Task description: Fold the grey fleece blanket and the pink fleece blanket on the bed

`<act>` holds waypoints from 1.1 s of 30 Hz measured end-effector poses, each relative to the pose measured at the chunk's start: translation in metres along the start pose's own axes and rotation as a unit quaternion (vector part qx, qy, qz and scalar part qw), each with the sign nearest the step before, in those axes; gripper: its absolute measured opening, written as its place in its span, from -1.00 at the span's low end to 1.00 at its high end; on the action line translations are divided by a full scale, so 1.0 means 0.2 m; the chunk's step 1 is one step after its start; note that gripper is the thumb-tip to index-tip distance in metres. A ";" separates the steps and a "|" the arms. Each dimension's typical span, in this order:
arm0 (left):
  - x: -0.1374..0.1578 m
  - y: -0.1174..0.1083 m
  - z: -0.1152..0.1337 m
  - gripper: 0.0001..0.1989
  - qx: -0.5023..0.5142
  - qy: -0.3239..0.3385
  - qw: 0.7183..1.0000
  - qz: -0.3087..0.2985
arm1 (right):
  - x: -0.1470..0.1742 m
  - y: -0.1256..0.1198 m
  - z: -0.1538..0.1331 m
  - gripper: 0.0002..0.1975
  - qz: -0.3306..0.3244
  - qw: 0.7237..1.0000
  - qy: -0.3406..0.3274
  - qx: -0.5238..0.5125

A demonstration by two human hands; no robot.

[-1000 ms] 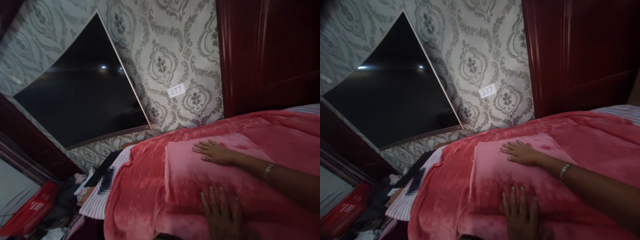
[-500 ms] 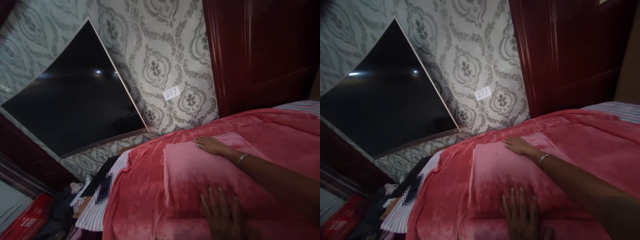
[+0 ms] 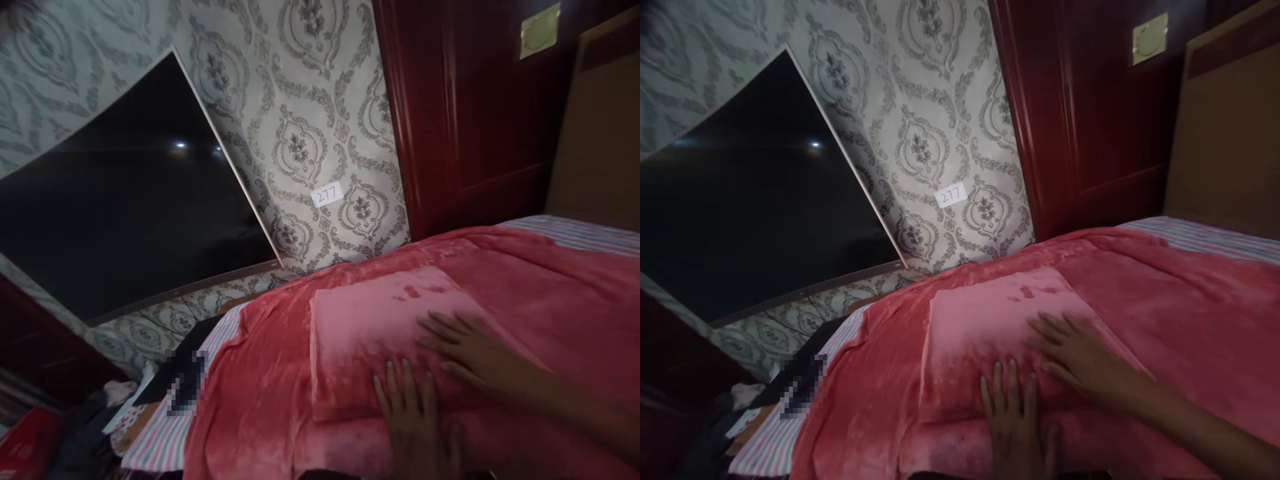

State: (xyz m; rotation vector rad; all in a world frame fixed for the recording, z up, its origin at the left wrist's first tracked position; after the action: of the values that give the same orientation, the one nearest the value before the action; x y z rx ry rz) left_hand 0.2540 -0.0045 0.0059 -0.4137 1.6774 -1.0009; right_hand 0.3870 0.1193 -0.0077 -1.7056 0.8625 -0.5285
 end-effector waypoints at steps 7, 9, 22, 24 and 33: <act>-0.38 -0.06 -0.11 -0.57 0.174 -0.023 0.964 -0.198 | 0.16 0.06 -0.02 -0.42 0.140 0.988 0.004 0.066; -0.56 -0.02 -0.05 -0.51 0.207 0.031 0.932 -0.297 | 0.18 0.04 -0.07 -0.44 0.202 0.974 -0.013 0.101; -1.17 0.73 0.05 -0.35 0.100 0.198 0.866 -0.448 | 0.22 -0.05 -0.15 -0.33 0.247 0.962 -0.024 0.112; -1.24 0.79 0.00 -0.34 0.109 0.152 0.872 -0.452 | 0.22 -0.06 -0.16 -0.33 0.242 0.965 -0.019 0.099; -1.39 0.94 -0.09 -0.36 0.125 0.027 0.889 -0.440 | 0.25 -0.11 -0.19 -0.27 0.276 0.948 -0.016 0.156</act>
State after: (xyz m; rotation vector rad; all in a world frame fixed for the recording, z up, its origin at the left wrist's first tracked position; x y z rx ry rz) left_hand 0.3760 0.3081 0.0310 -1.0268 1.3627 -1.8742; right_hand 0.3972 0.0596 0.0203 -1.1150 1.1150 -0.2341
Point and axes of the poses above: each hand's wrist, its own x-axis away from the middle knuckle, its own y-axis out of the palm, z = x × y, the point moved 10 cm from there along -x, towards the middle knuckle, and after that the axes turned 10 degrees about -z, right-handed, at the moved point
